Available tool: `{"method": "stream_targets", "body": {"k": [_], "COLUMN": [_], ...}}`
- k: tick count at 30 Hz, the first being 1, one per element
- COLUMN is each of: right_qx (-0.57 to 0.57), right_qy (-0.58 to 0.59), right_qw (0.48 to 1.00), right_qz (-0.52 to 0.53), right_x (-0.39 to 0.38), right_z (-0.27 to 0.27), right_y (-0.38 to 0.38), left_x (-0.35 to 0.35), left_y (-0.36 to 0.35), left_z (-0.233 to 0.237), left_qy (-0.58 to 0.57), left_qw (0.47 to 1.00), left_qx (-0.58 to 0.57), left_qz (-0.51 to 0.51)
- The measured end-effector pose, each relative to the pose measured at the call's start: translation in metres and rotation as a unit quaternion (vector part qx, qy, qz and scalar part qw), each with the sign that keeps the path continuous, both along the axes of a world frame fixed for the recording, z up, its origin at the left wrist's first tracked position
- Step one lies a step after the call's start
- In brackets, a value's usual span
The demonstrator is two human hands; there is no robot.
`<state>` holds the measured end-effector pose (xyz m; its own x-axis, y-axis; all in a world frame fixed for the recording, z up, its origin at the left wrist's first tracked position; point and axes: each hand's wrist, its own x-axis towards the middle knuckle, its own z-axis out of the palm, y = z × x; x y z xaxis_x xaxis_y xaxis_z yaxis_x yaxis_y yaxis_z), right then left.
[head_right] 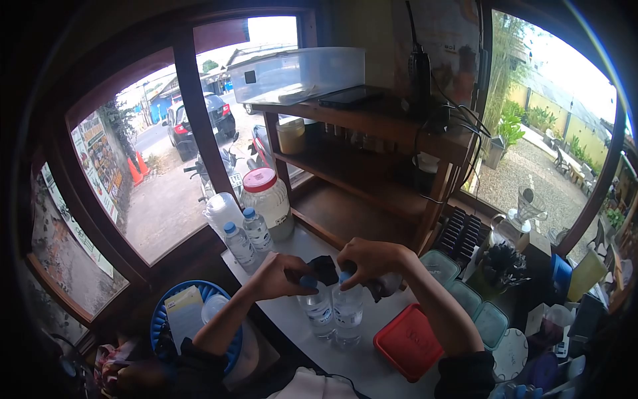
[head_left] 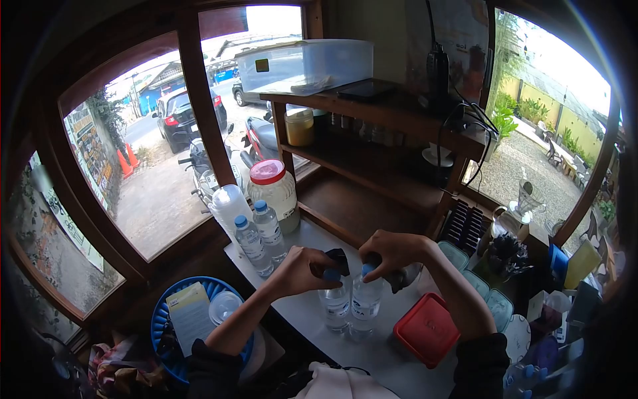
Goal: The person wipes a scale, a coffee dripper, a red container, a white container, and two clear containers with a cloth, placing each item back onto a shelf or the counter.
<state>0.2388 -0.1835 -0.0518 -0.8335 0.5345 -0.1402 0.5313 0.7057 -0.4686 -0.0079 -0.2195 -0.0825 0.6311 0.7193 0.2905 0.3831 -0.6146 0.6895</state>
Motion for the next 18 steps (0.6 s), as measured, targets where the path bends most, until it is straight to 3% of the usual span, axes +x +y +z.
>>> {"method": "stream_targets", "body": {"k": [8,11,18], "right_qx": [0.160,0.145,0.184], "right_qy": [-0.016,-0.026,0.041], "right_qw": [0.983,0.977,0.962], "right_qz": [-0.085,-0.155,-0.199], "right_x": [0.005,0.004,0.011], "right_z": [-0.004,0.003,-0.008], "right_y": [0.025,0.032,0.044], "left_x": [0.023,0.031,0.047], "left_y": [0.030,0.042,0.048], "left_z": [-0.012,-0.022,-0.024], "left_qy": [-0.039,-0.068,-0.076], "left_qw": [0.994,0.991,0.990], "left_qx": [0.077,0.083,0.076], "left_qz": [0.065,0.080,0.090]}}
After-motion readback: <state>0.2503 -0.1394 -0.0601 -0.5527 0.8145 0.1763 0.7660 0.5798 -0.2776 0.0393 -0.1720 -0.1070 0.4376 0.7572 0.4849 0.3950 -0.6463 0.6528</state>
